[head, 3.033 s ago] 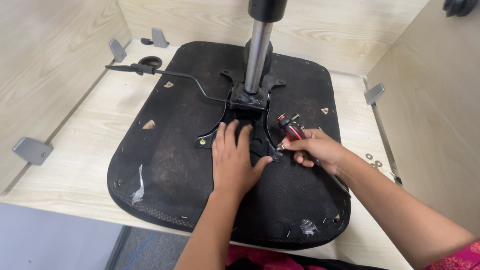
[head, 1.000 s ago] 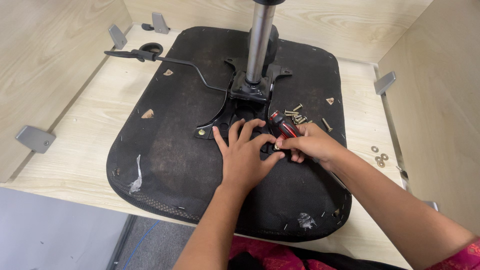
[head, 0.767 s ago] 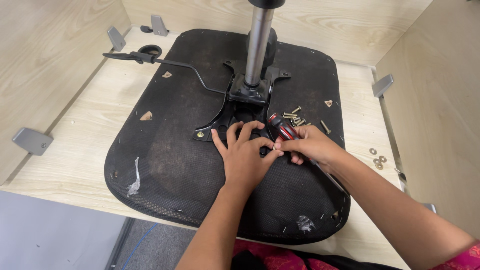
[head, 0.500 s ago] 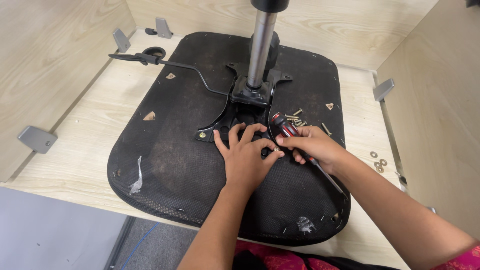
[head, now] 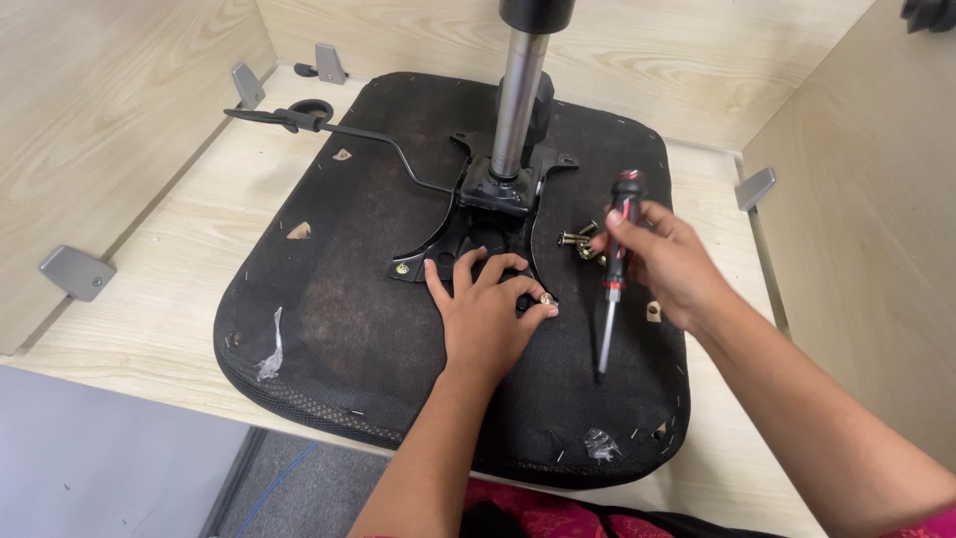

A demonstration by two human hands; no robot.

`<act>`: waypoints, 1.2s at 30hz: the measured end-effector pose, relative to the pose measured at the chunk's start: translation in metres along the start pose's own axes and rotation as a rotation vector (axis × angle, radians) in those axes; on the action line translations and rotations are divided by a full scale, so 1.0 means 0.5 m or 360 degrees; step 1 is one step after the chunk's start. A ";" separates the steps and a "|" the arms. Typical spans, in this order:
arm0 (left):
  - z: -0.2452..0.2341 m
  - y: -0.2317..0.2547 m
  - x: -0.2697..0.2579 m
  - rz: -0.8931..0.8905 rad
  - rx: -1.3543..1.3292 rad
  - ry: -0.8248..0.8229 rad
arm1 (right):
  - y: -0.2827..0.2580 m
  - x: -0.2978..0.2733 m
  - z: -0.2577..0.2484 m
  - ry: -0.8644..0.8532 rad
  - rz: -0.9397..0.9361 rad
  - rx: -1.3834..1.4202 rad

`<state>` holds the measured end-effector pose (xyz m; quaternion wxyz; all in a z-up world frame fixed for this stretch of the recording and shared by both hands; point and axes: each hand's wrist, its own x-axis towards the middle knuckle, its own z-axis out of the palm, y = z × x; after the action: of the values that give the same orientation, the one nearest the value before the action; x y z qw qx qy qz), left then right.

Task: The person attaches a black metal chair base to an overturned black chair seat using a screwdriver and several screws. They insert and tighten each screw one at a time to secure the base to the seat.

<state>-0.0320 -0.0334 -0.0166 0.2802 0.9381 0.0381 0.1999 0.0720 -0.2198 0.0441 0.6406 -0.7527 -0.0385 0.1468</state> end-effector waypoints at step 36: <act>-0.004 0.010 -0.001 -0.0101 0.0000 -0.0086 | -0.080 -0.071 -0.006 0.0020 -0.0905 0.0107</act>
<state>-0.0334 -0.0367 -0.0127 0.2873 0.9415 0.0602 0.1654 0.0443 -0.2243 0.0897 0.6808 -0.6910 -0.2392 -0.0424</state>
